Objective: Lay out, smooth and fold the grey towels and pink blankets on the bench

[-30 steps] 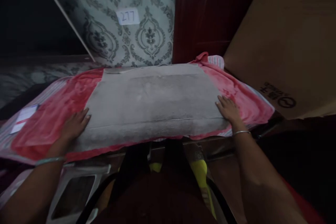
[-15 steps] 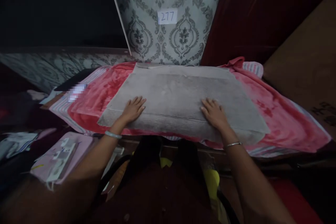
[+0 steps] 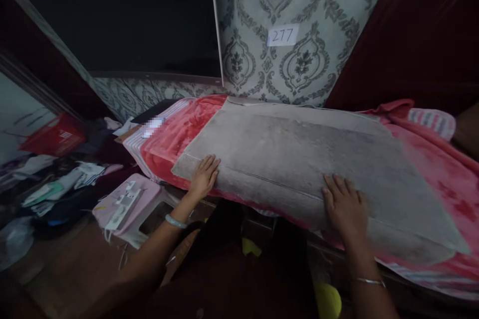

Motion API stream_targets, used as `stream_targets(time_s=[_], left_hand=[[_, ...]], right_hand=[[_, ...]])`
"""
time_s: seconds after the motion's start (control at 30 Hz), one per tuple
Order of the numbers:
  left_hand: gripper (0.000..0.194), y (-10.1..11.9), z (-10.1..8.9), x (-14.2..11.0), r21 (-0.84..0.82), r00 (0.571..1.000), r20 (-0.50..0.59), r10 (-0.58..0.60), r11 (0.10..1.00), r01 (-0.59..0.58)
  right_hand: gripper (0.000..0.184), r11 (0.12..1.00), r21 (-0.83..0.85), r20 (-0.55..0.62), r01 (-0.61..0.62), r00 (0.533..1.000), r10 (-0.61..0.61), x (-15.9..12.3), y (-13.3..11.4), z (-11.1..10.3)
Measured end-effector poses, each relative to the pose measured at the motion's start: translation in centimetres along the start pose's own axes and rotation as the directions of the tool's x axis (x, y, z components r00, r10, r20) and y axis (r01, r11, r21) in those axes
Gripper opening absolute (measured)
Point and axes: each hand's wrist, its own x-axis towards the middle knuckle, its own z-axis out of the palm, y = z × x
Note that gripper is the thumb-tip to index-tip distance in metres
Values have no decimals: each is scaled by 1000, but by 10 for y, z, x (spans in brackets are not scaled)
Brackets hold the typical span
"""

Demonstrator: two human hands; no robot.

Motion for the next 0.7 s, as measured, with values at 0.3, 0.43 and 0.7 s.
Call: stream_targets(time_s=[0.3, 0.43, 0.7], left_hand=[[45, -16, -39, 66, 72, 996, 19, -84, 994, 82], [58, -29, -32, 83, 185, 962, 214, -168, 974, 128], [48, -45, -28, 44, 206, 985, 95, -144, 971, 122]], right_hand=[[69, 1000, 1, -42, -12, 999, 12, -7, -7, -3], [67, 1000, -17, -32, -17, 999, 16, -7, -11, -7], [61, 999, -46, -61, -21, 998, 19, -9, -13, -9]])
